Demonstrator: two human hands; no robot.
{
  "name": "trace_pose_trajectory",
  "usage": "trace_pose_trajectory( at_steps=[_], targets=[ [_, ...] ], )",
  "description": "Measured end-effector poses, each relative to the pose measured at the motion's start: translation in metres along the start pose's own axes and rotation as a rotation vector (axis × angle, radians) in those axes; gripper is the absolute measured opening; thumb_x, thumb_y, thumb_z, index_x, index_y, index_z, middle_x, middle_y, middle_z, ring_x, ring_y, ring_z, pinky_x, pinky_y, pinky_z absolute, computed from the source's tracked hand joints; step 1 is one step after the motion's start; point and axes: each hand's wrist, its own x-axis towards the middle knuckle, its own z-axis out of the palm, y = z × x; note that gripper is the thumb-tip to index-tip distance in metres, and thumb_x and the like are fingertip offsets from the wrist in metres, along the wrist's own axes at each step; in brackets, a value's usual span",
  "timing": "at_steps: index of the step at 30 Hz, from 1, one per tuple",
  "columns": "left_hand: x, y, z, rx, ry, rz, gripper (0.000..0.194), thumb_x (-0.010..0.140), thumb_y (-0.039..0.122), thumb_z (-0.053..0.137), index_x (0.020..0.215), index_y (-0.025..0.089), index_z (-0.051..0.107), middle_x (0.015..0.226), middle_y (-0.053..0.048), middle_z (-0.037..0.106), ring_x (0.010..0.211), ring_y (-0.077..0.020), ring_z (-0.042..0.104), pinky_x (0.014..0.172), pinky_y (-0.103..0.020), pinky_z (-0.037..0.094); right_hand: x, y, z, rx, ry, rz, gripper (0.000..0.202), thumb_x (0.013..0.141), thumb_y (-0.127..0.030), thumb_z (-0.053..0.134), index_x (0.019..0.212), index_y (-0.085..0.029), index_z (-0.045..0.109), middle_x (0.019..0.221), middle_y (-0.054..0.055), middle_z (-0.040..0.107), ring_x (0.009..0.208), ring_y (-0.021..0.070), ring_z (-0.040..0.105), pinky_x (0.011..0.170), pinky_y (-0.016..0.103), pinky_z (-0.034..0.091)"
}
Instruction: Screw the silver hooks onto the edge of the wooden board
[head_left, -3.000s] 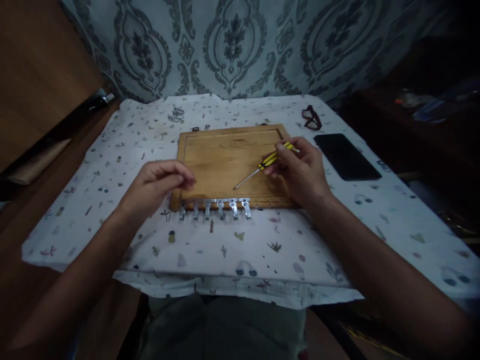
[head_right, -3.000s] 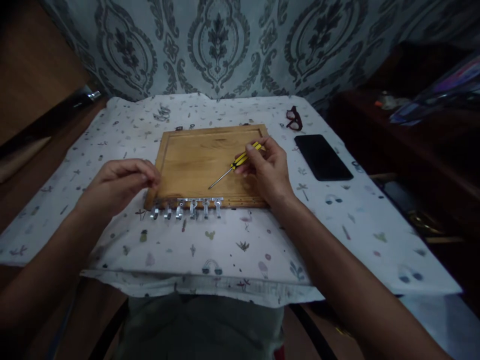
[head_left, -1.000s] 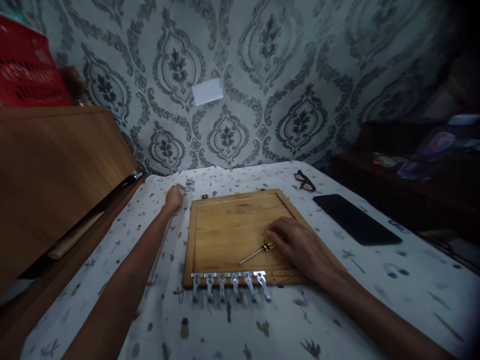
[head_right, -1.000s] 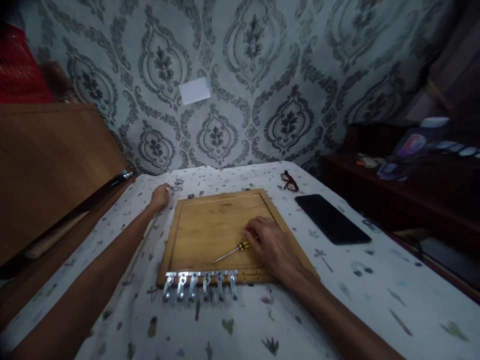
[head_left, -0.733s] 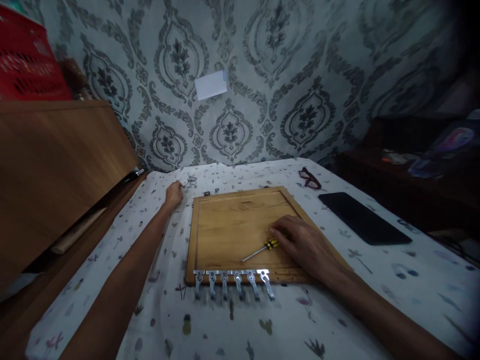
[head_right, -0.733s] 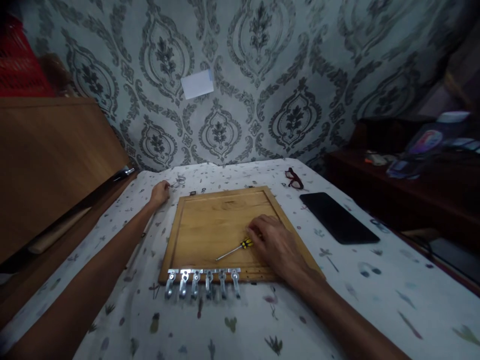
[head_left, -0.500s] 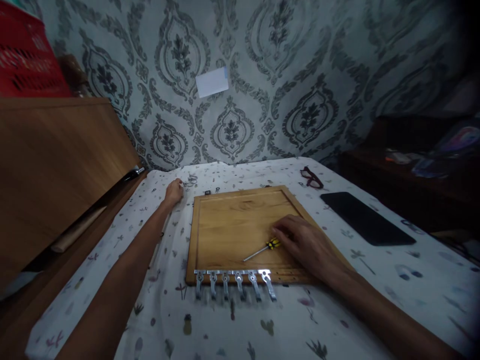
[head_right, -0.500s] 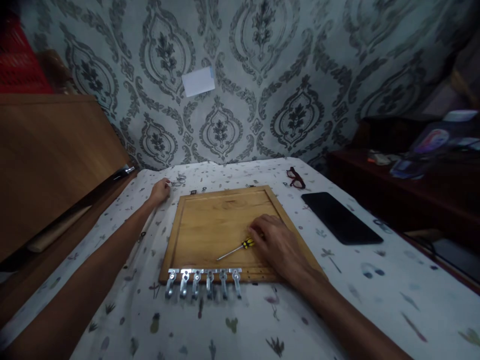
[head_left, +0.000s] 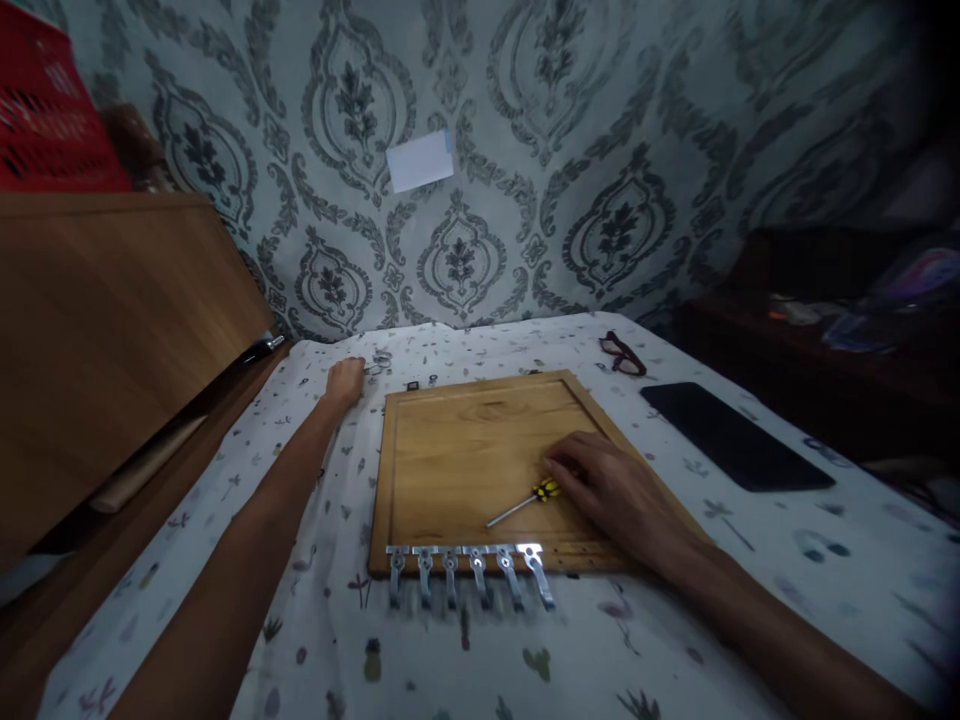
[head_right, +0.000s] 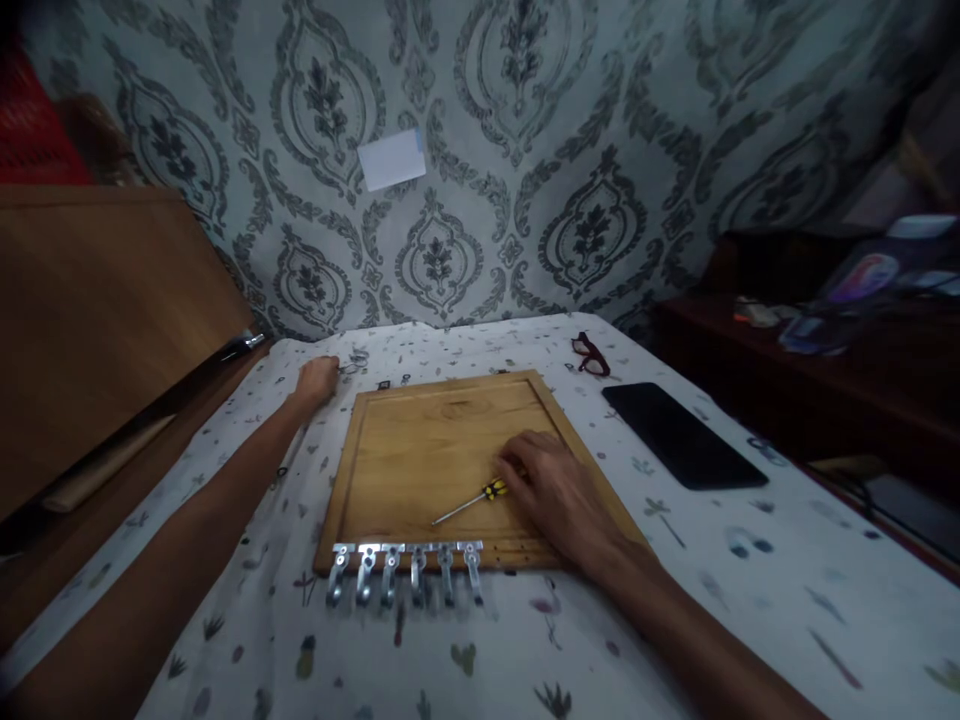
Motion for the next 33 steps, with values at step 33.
trace_pose_trajectory(
  at_steps=[33],
  targets=[
    [-0.15, 0.068, -0.062, -1.223, -0.124, 0.205, 0.027, 0.085, 0.039, 0.071, 0.085, 0.014, 0.06, 0.071, 0.002, 0.064, 0.065, -0.0099, 0.063, 0.06, -0.022, 0.054, 0.0, -0.002, -0.006, 0.051, -0.023, -0.117, 0.018, 0.092, -0.032, 0.057, 0.097, -0.02, 0.07, 0.1, 0.013, 0.07, 0.1, 0.0304, 0.063, 0.091, 0.048, 0.051]
  ],
)
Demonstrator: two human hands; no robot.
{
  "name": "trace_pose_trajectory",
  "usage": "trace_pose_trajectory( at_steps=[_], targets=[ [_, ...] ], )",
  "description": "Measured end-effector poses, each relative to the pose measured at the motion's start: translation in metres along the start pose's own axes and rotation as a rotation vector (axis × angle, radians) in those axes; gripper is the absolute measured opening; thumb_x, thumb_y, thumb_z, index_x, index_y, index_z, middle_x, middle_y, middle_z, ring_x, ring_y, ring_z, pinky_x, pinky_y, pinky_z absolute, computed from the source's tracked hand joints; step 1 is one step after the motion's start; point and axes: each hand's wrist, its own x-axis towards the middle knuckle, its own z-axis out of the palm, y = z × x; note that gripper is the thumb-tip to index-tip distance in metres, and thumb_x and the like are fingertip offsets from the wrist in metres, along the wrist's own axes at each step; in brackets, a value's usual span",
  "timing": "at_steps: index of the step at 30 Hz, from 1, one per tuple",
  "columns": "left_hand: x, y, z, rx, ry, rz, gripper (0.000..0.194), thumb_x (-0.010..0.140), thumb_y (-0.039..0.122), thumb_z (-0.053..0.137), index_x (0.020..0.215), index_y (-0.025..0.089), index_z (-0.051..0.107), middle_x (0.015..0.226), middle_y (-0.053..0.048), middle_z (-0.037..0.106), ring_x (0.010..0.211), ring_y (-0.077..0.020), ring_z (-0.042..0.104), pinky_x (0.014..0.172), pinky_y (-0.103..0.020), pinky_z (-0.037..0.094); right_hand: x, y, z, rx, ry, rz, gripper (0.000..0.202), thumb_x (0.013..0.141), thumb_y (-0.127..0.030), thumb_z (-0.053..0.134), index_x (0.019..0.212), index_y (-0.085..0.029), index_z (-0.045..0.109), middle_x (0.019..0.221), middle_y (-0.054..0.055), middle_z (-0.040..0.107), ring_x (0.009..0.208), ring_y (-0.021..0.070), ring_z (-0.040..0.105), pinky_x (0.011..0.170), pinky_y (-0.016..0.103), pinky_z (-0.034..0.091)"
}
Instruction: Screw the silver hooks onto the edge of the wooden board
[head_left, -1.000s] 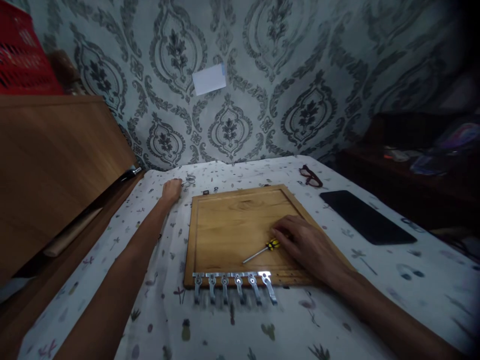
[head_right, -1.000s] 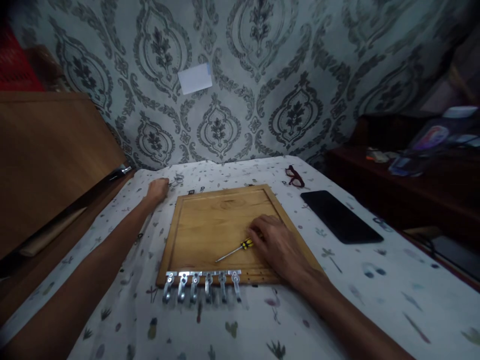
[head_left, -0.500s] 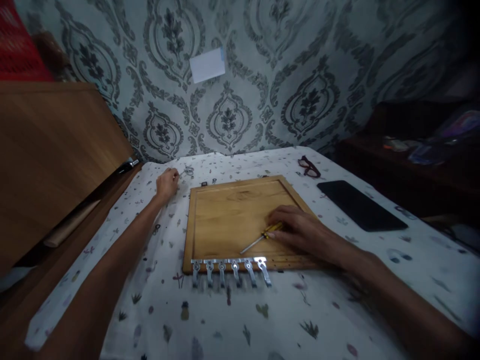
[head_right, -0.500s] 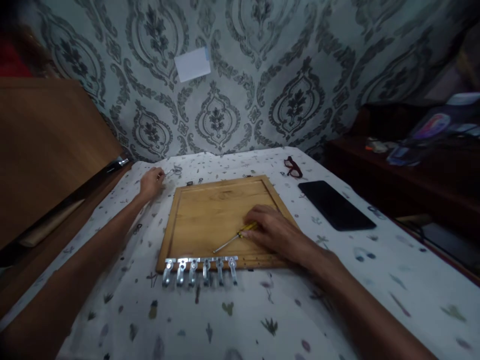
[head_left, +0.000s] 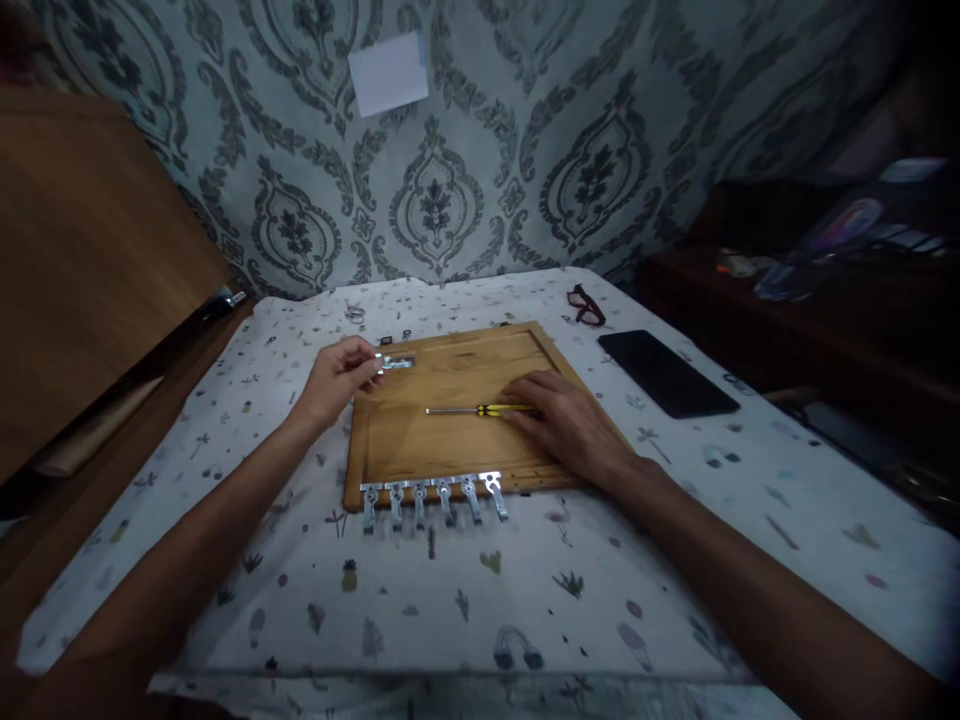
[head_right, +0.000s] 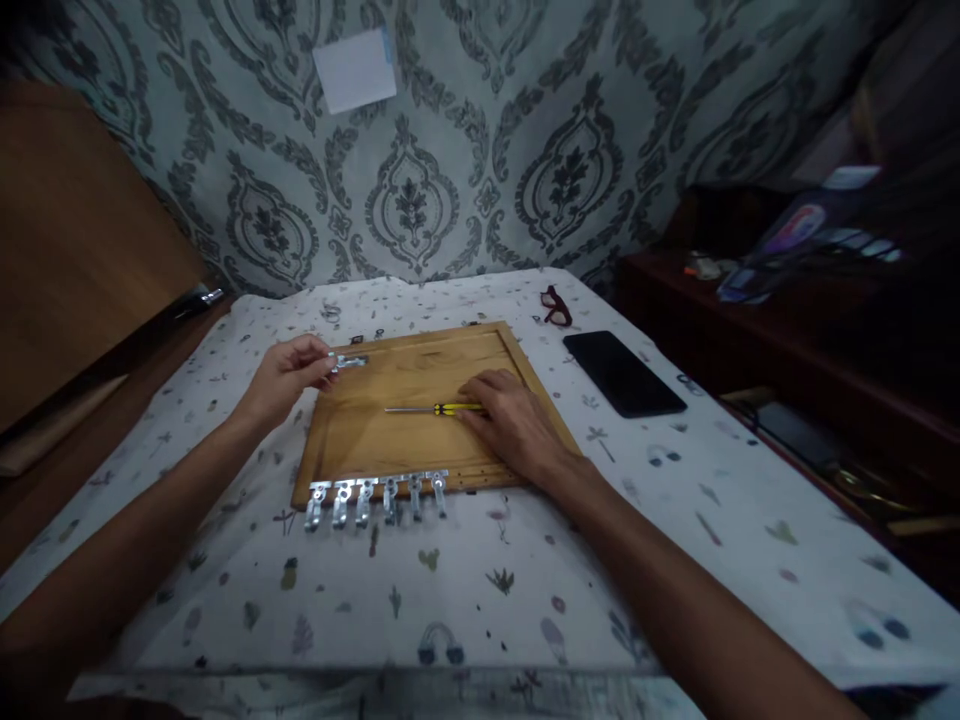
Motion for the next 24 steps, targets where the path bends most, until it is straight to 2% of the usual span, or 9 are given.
trace_pose_trajectory(
  at_steps=[5, 10, 14, 19, 24],
  targets=[
    [-0.018, 0.026, 0.03, -0.126, -0.146, -0.032, 0.029, 0.072, 0.04, 0.076, 0.077, 0.016, 0.059, 0.065, 0.001, 0.067, 0.059, -0.01, 0.064, 0.056, -0.02, 0.051, -0.005, -0.015, -0.006, 0.094, 0.086, -0.098, 0.025, 0.097, -0.038, 0.053, 0.109, -0.022, 0.067, 0.104, 0.012, 0.071, 0.1, 0.0267, 0.065, 0.091, 0.045, 0.053],
    [-0.025, 0.033, 0.049, -0.191, -0.242, -0.062, 0.027, 0.069, 0.036, 0.078, 0.077, 0.016, 0.061, 0.063, 0.001, 0.068, 0.056, -0.0089, 0.063, 0.056, -0.019, 0.048, -0.015, -0.041, -0.006, 0.261, 0.085, -0.196, 0.032, 0.098, -0.043, 0.055, 0.123, -0.024, 0.064, 0.102, 0.007, 0.073, 0.09, 0.0212, 0.067, 0.082, 0.038, 0.055],
    [-0.028, 0.033, 0.056, -0.216, -0.298, -0.074, 0.027, 0.07, 0.035, 0.077, 0.078, 0.015, 0.06, 0.067, -0.001, 0.071, 0.058, -0.0096, 0.064, 0.058, -0.02, 0.05, -0.018, -0.054, -0.004, 0.419, 0.081, -0.137, 0.025, 0.095, -0.041, 0.059, 0.112, -0.024, 0.07, 0.092, 0.005, 0.074, 0.08, 0.0188, 0.066, 0.075, 0.035, 0.055],
    [-0.03, 0.035, 0.061, -0.213, -0.337, -0.07, 0.027, 0.071, 0.036, 0.076, 0.078, 0.016, 0.06, 0.068, 0.0, 0.07, 0.06, -0.0096, 0.064, 0.061, -0.021, 0.053, -0.02, -0.057, -0.003, 0.462, 0.106, -0.032, 0.024, 0.095, -0.04, 0.059, 0.105, -0.022, 0.071, 0.091, 0.005, 0.074, 0.079, 0.0175, 0.065, 0.072, 0.032, 0.053],
    [-0.032, 0.035, 0.068, -0.193, -0.383, -0.068, 0.027, 0.071, 0.036, 0.076, 0.078, 0.016, 0.059, 0.068, 0.0, 0.07, 0.059, -0.0098, 0.064, 0.062, -0.022, 0.053, -0.026, -0.055, -0.007, 0.499, 0.01, 0.055, 0.029, 0.091, -0.046, 0.063, 0.091, -0.019, 0.073, 0.072, 0.001, 0.067, 0.063, 0.0124, 0.057, 0.058, 0.025, 0.045]
  ],
)
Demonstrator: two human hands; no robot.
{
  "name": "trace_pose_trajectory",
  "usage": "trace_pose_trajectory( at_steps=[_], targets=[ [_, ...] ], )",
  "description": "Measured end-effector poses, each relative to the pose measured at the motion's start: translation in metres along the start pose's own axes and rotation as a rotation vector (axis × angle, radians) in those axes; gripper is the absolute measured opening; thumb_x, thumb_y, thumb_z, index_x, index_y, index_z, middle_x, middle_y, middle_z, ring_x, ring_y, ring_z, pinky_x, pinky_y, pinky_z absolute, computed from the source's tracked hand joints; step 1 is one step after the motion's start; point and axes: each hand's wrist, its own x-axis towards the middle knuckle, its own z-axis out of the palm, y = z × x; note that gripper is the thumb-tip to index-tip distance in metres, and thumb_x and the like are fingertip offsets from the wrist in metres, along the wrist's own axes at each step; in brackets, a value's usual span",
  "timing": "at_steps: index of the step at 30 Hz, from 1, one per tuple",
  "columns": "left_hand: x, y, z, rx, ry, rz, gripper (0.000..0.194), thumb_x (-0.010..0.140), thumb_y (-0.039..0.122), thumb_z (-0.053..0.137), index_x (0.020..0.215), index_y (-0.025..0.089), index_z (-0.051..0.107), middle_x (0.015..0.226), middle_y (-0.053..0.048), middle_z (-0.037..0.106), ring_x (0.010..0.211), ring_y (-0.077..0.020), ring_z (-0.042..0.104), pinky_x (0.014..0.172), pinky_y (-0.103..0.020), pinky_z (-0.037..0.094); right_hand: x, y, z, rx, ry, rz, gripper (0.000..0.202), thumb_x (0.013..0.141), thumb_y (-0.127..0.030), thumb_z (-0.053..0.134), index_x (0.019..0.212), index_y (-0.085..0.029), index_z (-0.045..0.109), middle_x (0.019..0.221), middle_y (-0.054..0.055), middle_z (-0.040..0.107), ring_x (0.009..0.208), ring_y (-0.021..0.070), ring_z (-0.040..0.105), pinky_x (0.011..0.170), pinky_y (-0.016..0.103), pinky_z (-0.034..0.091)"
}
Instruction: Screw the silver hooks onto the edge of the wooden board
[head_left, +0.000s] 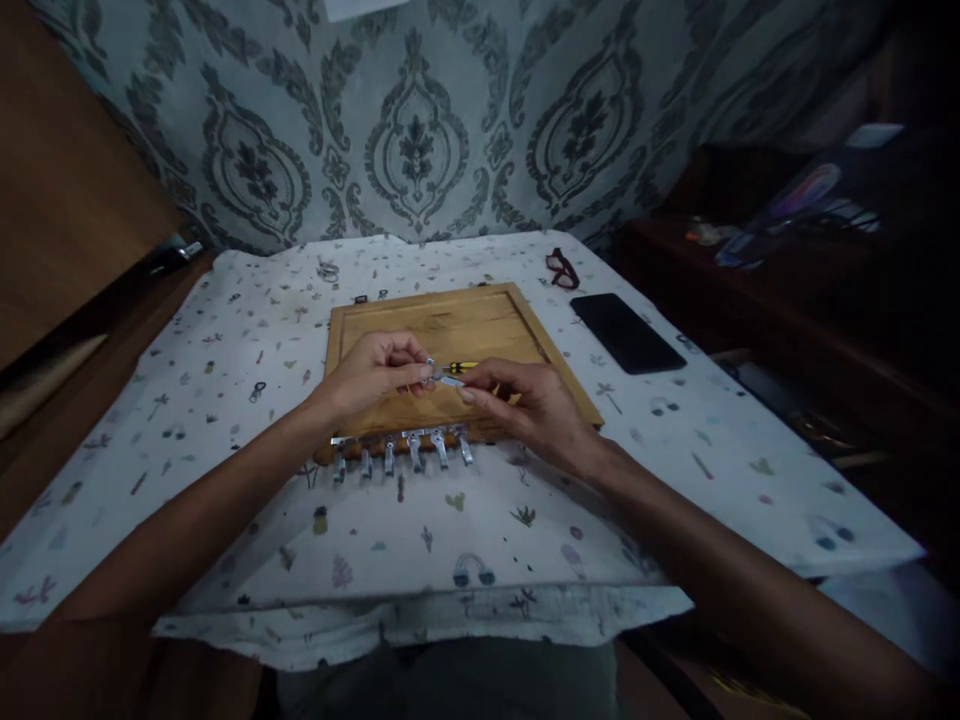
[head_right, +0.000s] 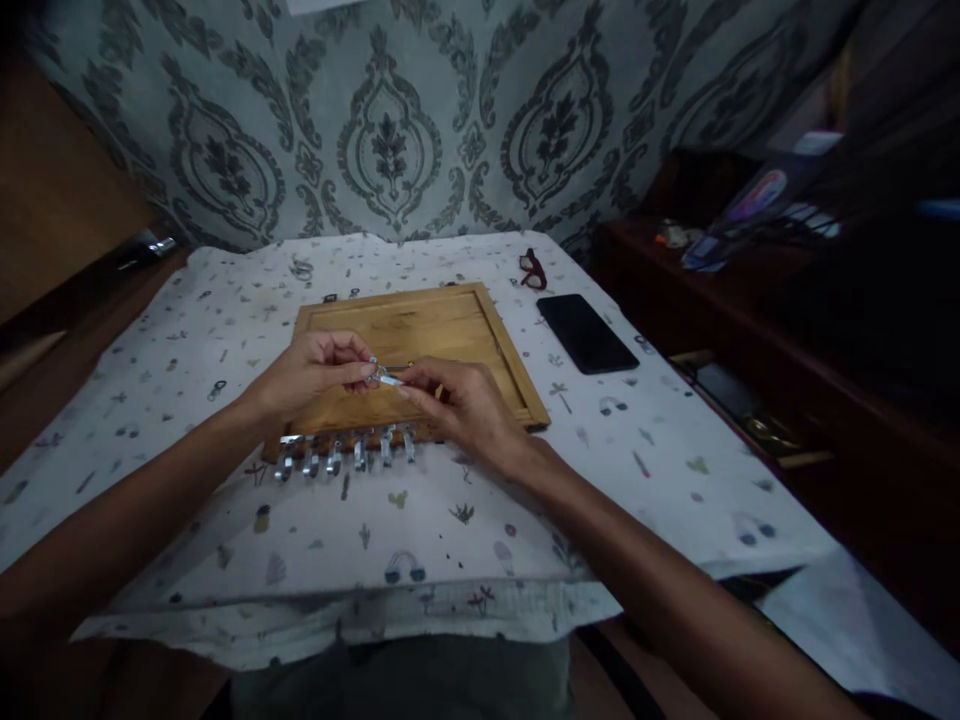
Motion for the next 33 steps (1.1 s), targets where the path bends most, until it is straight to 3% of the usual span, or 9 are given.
trace_pose_trajectory(
  at_steps=[7, 10, 14, 18, 25, 30, 33],
  targets=[
    [0.01, -0.002, 0.024, 0.108, -0.083, 0.037, 0.01, 0.077, 0.025, 0.067, 0.081, 0.015, 0.063, 0.072, -0.001, 0.073, 0.066, -0.0109, 0.067, 0.065, -0.021, 0.051, -0.03, -0.01, -0.005, 0.267, -0.106, 0.273, 0.034, 0.09, -0.05, 0.064, 0.083, -0.017, 0.07, 0.076, 0.003, 0.07, 0.063, 0.0114, 0.058, 0.057, 0.025, 0.044],
    [0.016, -0.005, 0.032, 0.203, -0.124, 0.069, 0.008, 0.08, 0.022, 0.063, 0.083, 0.016, 0.066, 0.074, -0.001, 0.073, 0.068, -0.0115, 0.067, 0.065, -0.021, 0.049, -0.045, -0.015, -0.005, 0.341, -0.079, 0.39, 0.03, 0.089, -0.048, 0.065, 0.082, -0.019, 0.07, 0.074, 0.002, 0.07, 0.058, 0.0098, 0.054, 0.05, 0.024, 0.039],
    [0.014, -0.01, 0.034, 0.358, -0.149, 0.121, 0.012, 0.082, 0.017, 0.058, 0.086, 0.017, 0.069, 0.082, -0.001, 0.074, 0.076, -0.0133, 0.067, 0.069, -0.022, 0.048, -0.06, -0.019, -0.004, 0.385, -0.019, 0.53, 0.031, 0.087, -0.047, 0.068, 0.077, -0.018, 0.069, 0.06, -0.001, 0.063, 0.05, 0.0079, 0.048, 0.044, 0.023, 0.033],
    [0.005, -0.01, 0.03, 0.493, -0.173, 0.155, 0.019, 0.086, 0.017, 0.053, 0.089, 0.018, 0.071, 0.089, -0.001, 0.075, 0.081, -0.0149, 0.067, 0.074, -0.025, 0.047, -0.066, -0.017, -0.002, 0.518, -0.025, 0.671, 0.031, 0.084, -0.047, 0.071, 0.073, -0.018, 0.065, 0.063, 0.0, 0.066, 0.048, 0.0061, 0.047, 0.04, 0.021, 0.028],
    [-0.002, -0.014, 0.031, 0.585, -0.214, 0.214, 0.024, 0.09, 0.016, 0.048, 0.088, 0.018, 0.072, 0.088, -0.001, 0.075, 0.081, -0.0144, 0.068, 0.076, -0.025, 0.047, -0.064, -0.015, 0.003, 0.576, -0.007, 0.738, 0.03, 0.081, -0.046, 0.074, 0.073, -0.019, 0.063, 0.068, 0.003, 0.071, 0.047, 0.0057, 0.049, 0.038, 0.02, 0.027],
    [-0.004, -0.014, 0.031, 0.614, -0.237, 0.246, 0.029, 0.09, 0.011, 0.044, 0.093, 0.017, 0.073, 0.093, -0.002, 0.076, 0.085, -0.0138, 0.068, 0.077, -0.025, 0.048, -0.061, -0.021, 0.003, 0.49, -0.066, 0.745, 0.033, 0.081, -0.048, 0.072, 0.074, -0.017, 0.064, 0.064, 0.001, 0.069, 0.043, 0.0038, 0.044, 0.038, 0.02, 0.022],
    [-0.005, -0.013, 0.031, 0.632, -0.262, 0.261, 0.031, 0.089, 0.009, 0.043, 0.092, 0.016, 0.073, 0.091, -0.003, 0.076, 0.084, -0.0136, 0.068, 0.075, -0.025, 0.048, -0.06, -0.023, 0.003, 0.473, -0.069, 0.735, 0.03, 0.083, -0.046, 0.069, 0.075, -0.017, 0.064, 0.067, 0.002, 0.07, 0.049, 0.0053, 0.05, 0.04, 0.021, 0.026]
  ],
)
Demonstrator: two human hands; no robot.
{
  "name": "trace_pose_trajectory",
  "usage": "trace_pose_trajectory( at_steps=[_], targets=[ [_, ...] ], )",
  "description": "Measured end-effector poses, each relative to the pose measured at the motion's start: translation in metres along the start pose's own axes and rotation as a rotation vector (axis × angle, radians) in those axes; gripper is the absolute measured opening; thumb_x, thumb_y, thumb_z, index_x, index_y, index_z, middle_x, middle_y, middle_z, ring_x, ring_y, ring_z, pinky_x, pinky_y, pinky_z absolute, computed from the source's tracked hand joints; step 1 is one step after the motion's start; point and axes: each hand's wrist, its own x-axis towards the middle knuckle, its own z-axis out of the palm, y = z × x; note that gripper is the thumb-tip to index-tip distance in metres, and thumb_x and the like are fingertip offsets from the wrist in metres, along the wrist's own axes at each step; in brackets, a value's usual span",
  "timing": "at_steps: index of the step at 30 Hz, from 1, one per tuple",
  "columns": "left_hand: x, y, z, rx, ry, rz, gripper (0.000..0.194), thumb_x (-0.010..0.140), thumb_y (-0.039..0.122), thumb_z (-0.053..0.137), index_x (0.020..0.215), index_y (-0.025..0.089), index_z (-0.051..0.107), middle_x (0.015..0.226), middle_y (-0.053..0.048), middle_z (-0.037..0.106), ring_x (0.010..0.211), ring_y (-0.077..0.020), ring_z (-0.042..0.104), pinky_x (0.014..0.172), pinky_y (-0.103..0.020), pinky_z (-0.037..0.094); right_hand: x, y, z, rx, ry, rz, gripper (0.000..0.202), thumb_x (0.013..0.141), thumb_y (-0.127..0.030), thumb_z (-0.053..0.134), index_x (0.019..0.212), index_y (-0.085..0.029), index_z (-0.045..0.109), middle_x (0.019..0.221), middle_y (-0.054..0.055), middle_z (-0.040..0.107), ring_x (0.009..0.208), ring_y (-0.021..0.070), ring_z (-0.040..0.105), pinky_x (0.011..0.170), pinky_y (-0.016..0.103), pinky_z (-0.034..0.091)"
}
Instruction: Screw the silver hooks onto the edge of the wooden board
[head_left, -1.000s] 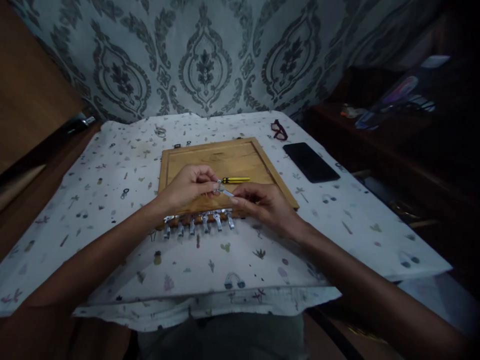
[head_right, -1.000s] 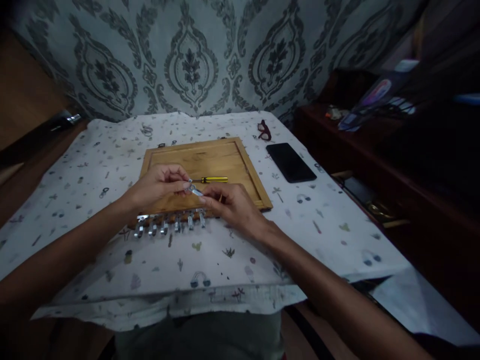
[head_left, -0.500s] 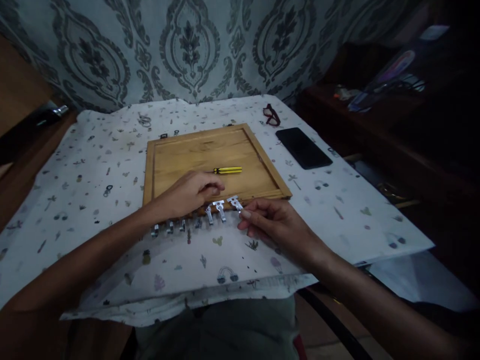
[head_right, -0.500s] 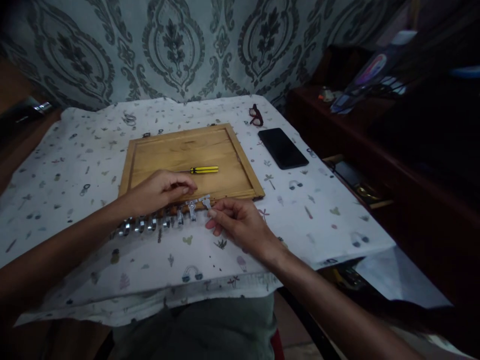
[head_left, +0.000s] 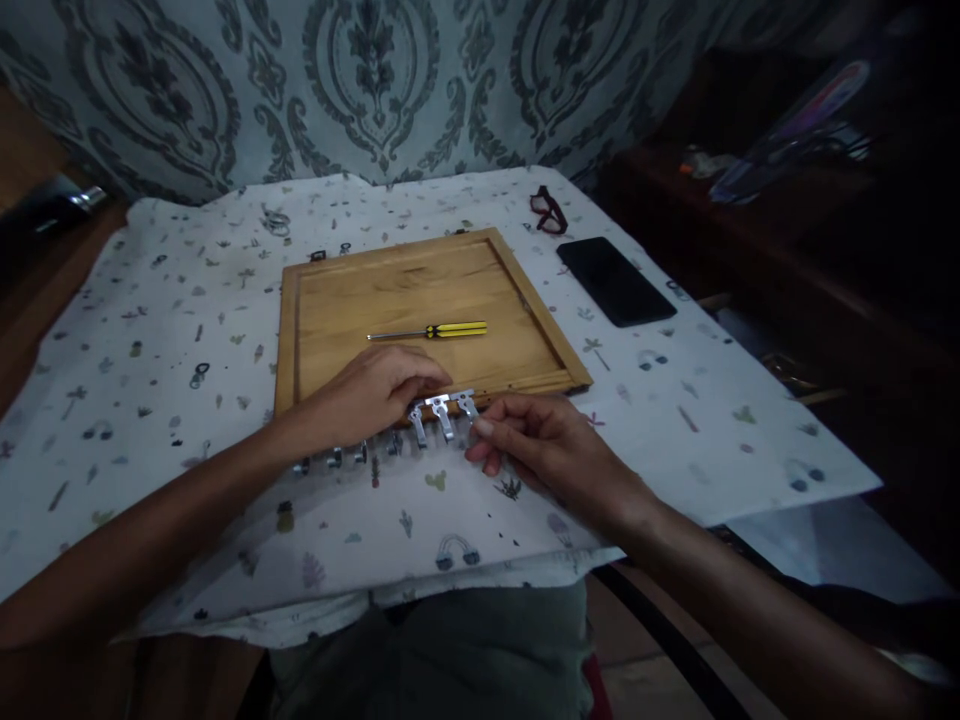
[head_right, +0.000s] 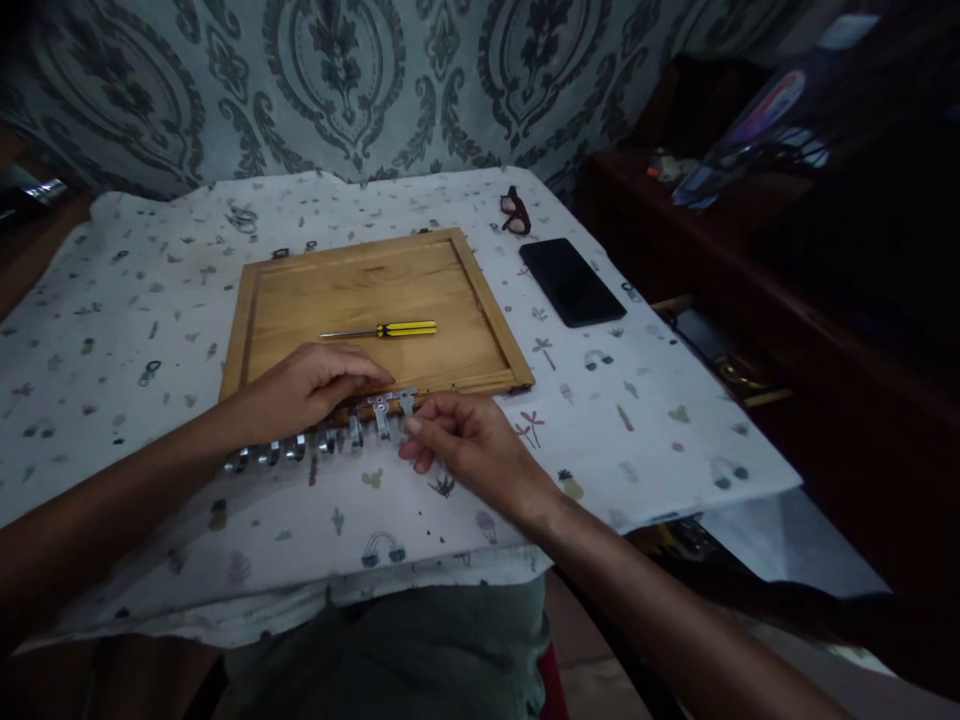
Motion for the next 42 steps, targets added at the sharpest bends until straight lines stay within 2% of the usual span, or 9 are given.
trace_pose_trajectory(
  at_steps=[3, 11, 17, 22, 29, 33, 38, 42],
  targets=[
    [0.0, 0.001, 0.0, 0.013, -0.014, 0.019, 0.033, 0.088, 0.007, 0.043, 0.092, 0.017, 0.074, 0.091, -0.003, 0.075, 0.084, -0.0136, 0.067, 0.076, -0.026, 0.048, 0.001, 0.0, 0.001, 0.012, -0.002, -0.013, 0.027, 0.083, -0.044, 0.069, 0.074, -0.018, 0.064, 0.071, 0.004, 0.073, 0.054, 0.0071, 0.056, 0.043, 0.022, 0.031],
    [0.0, 0.005, -0.001, 0.052, -0.044, 0.06, 0.036, 0.085, 0.003, 0.041, 0.092, 0.016, 0.074, 0.092, -0.005, 0.074, 0.086, -0.0141, 0.066, 0.078, -0.027, 0.048, 0.003, 0.002, 0.001, 0.04, -0.02, -0.041, 0.025, 0.083, -0.039, 0.069, 0.072, -0.018, 0.065, 0.07, 0.002, 0.072, 0.055, 0.0067, 0.058, 0.054, 0.023, 0.043],
    [0.0, 0.002, 0.0, 0.078, -0.058, 0.073, 0.036, 0.086, 0.002, 0.042, 0.092, 0.017, 0.075, 0.094, -0.004, 0.073, 0.086, -0.0138, 0.066, 0.078, -0.027, 0.049, 0.002, 0.001, 0.001, 0.024, -0.018, -0.027, 0.024, 0.085, -0.037, 0.067, 0.074, -0.017, 0.064, 0.071, 0.003, 0.072, 0.054, 0.0062, 0.056, 0.045, 0.021, 0.034],
    [0.0, 0.0, -0.001, 0.069, -0.062, 0.083, 0.038, 0.082, -0.002, 0.043, 0.093, 0.017, 0.074, 0.094, -0.003, 0.073, 0.085, -0.0124, 0.065, 0.078, -0.025, 0.048, 0.003, 0.0, 0.001, 0.035, -0.031, -0.027, 0.023, 0.086, -0.036, 0.067, 0.074, -0.017, 0.063, 0.071, 0.003, 0.072, 0.055, 0.007, 0.057, 0.049, 0.021, 0.038],
    [0.001, 0.004, -0.003, 0.074, -0.066, 0.077, 0.032, 0.09, 0.007, 0.044, 0.095, 0.017, 0.074, 0.095, -0.004, 0.073, 0.088, -0.0147, 0.066, 0.08, -0.027, 0.048, 0.002, -0.001, 0.001, 0.037, -0.03, -0.012, 0.024, 0.085, -0.039, 0.068, 0.074, -0.018, 0.063, 0.07, 0.003, 0.071, 0.055, 0.0071, 0.056, 0.048, 0.021, 0.037],
    [0.0, 0.008, -0.004, 0.093, -0.08, 0.086, 0.037, 0.086, 0.002, 0.042, 0.095, 0.018, 0.074, 0.099, -0.004, 0.073, 0.093, -0.015, 0.066, 0.081, -0.027, 0.048, 0.003, -0.001, 0.001, 0.026, -0.033, -0.002, 0.023, 0.085, -0.038, 0.067, 0.073, -0.018, 0.063, 0.071, 0.003, 0.071, 0.054, 0.0071, 0.056, 0.045, 0.022, 0.034],
    [-0.002, 0.014, -0.002, 0.254, -0.12, 0.069, 0.042, 0.079, -0.005, 0.043, 0.092, 0.02, 0.075, 0.096, -0.003, 0.07, 0.091, -0.016, 0.064, 0.075, -0.028, 0.045, 0.004, 0.001, 0.0, 0.012, -0.032, 0.003, 0.025, 0.086, -0.039, 0.067, 0.073, -0.018, 0.063, 0.071, 0.004, 0.072, 0.053, 0.0069, 0.054, 0.041, 0.022, 0.028],
    [-0.004, 0.02, -0.001, 0.45, -0.15, 0.113, 0.038, 0.088, 0.0, 0.045, 0.102, 0.022, 0.073, 0.088, -0.002, 0.066, 0.086, -0.0179, 0.061, 0.069, -0.029, 0.042, 0.004, 0.001, -0.001, -0.015, -0.038, 0.006, 0.027, 0.086, -0.041, 0.068, 0.073, -0.017, 0.064, 0.069, 0.004, 0.071, 0.05, 0.0062, 0.052, 0.041, 0.021, 0.028]
  ],
)
